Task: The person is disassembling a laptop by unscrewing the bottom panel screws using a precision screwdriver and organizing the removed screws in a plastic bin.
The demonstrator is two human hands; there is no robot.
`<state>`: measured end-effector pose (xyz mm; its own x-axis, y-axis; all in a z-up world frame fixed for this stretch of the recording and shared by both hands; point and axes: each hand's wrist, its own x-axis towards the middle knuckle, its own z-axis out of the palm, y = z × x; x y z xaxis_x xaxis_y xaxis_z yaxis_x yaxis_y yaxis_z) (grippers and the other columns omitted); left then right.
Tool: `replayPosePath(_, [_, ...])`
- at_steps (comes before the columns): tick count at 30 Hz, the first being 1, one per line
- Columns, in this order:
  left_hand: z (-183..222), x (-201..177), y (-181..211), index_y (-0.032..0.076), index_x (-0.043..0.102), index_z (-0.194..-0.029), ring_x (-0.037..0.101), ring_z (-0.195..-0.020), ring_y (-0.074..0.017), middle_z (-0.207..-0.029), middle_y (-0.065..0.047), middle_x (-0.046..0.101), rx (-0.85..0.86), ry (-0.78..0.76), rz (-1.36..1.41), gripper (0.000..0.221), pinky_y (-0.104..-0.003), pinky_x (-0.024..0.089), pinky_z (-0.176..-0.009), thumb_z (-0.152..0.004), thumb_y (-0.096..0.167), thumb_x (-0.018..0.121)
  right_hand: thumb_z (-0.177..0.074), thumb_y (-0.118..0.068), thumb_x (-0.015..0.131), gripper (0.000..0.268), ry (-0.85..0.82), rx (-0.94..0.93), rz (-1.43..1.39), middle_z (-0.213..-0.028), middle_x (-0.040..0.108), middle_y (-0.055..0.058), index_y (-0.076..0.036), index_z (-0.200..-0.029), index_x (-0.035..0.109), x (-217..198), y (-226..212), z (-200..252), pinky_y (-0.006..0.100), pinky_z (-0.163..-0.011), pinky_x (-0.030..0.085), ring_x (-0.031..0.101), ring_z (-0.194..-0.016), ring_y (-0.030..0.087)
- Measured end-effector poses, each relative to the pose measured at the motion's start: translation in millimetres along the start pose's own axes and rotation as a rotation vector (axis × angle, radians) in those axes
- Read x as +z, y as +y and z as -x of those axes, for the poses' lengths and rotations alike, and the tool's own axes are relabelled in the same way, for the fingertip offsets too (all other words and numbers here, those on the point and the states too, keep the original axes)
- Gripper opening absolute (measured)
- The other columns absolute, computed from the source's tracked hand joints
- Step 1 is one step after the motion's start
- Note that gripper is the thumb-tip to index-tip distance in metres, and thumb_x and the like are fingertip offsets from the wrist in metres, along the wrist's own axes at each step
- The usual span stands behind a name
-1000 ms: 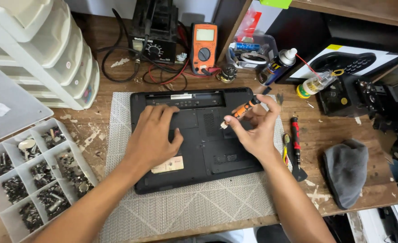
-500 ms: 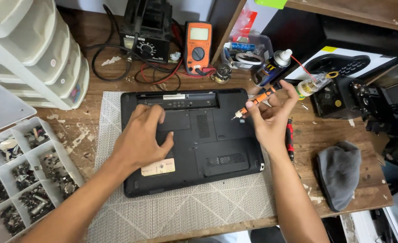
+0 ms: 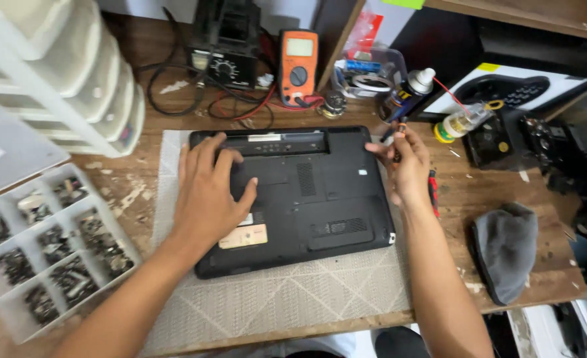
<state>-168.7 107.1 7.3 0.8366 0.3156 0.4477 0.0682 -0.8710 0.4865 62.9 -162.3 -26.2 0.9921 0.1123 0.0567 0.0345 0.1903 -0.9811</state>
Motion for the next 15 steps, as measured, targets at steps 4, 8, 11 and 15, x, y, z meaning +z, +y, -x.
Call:
replayPosePath(4, [6.2,-25.2,11.5,0.002,0.053,-0.128,0.035,-0.141,-0.0573,-0.152,-0.037,0.036,-0.21,0.005,0.136,0.056,-0.071,0.022,-0.114,-0.081,0.017,0.08,-0.107,-0.013,0.051,0.026,-0.017,0.074,0.006,-0.063,0.047,0.003,0.003,-0.126,0.057,-21.2,28.7,-19.1,0.018,-0.041,0.052,0.075,-0.063,0.025])
replayPosePath(8, [13.4,-38.0,20.3,0.006,0.039,-0.144,0.027,-0.145,-0.0602,-0.157,-0.04,0.021,-0.552,-0.15,0.395,0.071,-0.07,0.032,-0.112,-0.085,0.018,0.077,-0.103,-0.015,0.058,0.024,0.015,0.164,-0.047,-0.062,0.048,0.003,-0.001,-0.121,0.062,-33.8,35.2,-26.7,0.017,-0.038,0.048,0.066,-0.055,0.018])
replayPosePath(11, [15.7,-32.4,15.2,0.009,0.042,-0.143,0.034,-0.144,-0.0571,-0.154,-0.038,0.029,-0.589,-0.146,0.449,0.068,-0.067,0.035,-0.112,-0.085,0.021,0.076,-0.102,-0.015,0.058,0.019,0.04,0.199,-0.107,-0.063,0.044,0.001,-0.003,-0.116,0.063,-23.7,17.8,-13.8,0.016,-0.042,0.044,0.057,-0.052,0.014])
replayPosePath(15, [16.0,-30.4,4.3,0.009,0.05,-0.137,0.041,-0.141,-0.0531,-0.151,-0.034,0.039,-0.578,-0.099,0.461,0.061,-0.063,0.039,-0.11,-0.085,0.022,0.078,-0.101,-0.014,0.057,0.018,0.098,0.23,-0.16,-0.064,0.04,0.0,-0.004,-0.113,0.066,6.9,-27.9,34.0,0.012,-0.043,0.037,0.046,-0.05,0.01])
